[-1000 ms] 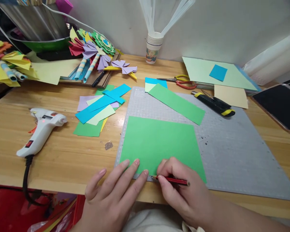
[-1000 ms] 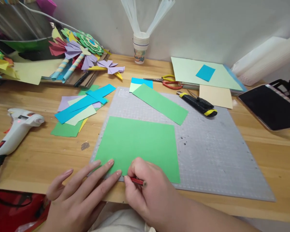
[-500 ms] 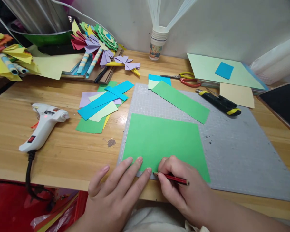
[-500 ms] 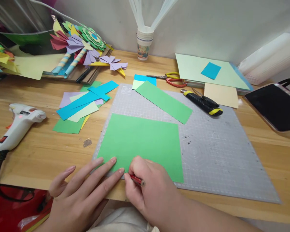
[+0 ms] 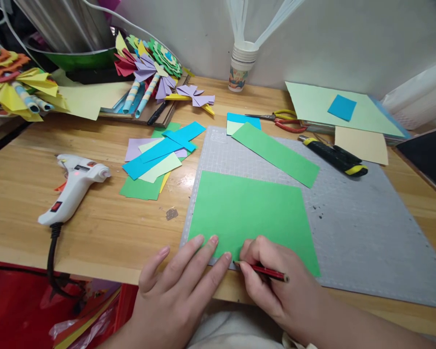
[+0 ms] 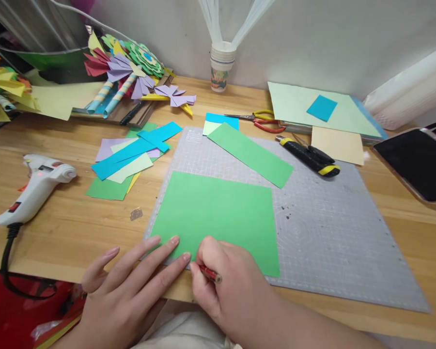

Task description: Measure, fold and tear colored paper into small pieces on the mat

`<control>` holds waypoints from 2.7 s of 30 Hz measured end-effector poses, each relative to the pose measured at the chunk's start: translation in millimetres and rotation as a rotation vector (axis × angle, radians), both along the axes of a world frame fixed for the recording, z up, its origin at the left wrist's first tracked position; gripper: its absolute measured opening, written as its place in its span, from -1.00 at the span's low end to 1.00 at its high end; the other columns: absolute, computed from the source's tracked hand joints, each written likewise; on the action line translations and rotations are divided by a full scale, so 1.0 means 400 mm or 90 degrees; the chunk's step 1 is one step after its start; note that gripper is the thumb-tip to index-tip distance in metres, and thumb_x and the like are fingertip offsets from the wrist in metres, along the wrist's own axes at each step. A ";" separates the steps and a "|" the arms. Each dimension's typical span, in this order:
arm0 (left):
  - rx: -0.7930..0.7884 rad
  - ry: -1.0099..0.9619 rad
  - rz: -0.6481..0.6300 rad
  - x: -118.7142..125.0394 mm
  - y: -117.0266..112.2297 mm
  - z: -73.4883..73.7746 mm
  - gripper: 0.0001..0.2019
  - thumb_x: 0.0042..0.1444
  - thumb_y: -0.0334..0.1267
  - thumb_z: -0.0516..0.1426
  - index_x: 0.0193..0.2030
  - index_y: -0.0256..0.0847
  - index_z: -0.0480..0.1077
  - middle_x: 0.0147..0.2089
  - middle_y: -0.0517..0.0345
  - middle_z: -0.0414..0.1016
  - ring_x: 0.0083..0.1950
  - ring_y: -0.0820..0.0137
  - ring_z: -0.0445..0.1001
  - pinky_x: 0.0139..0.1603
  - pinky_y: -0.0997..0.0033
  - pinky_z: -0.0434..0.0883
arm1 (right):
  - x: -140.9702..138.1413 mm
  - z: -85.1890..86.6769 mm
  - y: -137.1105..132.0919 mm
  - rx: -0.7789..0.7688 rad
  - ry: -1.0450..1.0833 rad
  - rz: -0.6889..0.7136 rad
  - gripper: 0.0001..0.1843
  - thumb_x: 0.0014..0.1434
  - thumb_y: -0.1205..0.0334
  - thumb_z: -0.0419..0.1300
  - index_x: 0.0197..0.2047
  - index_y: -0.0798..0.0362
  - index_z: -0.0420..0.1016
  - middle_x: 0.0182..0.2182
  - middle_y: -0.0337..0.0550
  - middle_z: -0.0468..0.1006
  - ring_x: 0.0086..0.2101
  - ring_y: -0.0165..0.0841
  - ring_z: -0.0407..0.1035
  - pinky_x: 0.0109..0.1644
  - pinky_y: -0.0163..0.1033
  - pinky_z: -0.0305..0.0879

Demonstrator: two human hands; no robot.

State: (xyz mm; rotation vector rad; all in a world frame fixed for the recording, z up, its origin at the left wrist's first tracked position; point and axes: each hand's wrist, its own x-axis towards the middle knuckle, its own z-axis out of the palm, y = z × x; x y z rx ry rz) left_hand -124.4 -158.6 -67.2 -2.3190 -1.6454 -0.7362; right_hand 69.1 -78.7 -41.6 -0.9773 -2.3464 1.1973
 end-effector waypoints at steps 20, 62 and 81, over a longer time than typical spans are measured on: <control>-0.023 -0.005 -0.005 0.004 0.005 0.008 -0.70 0.24 -0.27 0.05 0.06 0.06 0.46 0.13 0.30 0.49 0.28 0.35 0.23 0.39 0.24 -0.23 | 0.003 0.017 0.005 -0.213 0.101 -0.138 -0.78 0.34 0.16 -0.06 -0.37 -0.02 0.16 -0.50 -0.29 0.30 -0.49 -0.42 0.16 -0.42 -0.27 0.09; 0.013 0.028 -0.065 -0.019 0.040 0.014 -0.84 0.16 -0.17 0.14 -0.14 0.07 0.51 -0.07 0.40 0.54 0.23 0.37 0.26 0.42 0.09 -0.19 | -0.199 0.027 0.221 0.025 0.058 0.117 -0.86 0.07 0.41 0.02 -0.42 -0.01 0.13 -0.56 -0.36 0.25 -0.55 -0.48 0.08 -0.49 -0.34 0.04; 0.019 0.032 -0.081 -0.023 0.043 0.017 -0.82 0.18 -0.14 0.13 -0.11 0.06 0.50 -0.05 0.37 0.54 0.21 0.35 0.29 0.41 0.07 -0.18 | -0.196 0.021 0.221 0.016 0.072 0.107 -0.89 0.07 0.38 0.02 -0.41 -0.01 0.15 -0.55 -0.34 0.27 -0.54 -0.46 0.10 -0.48 -0.32 0.06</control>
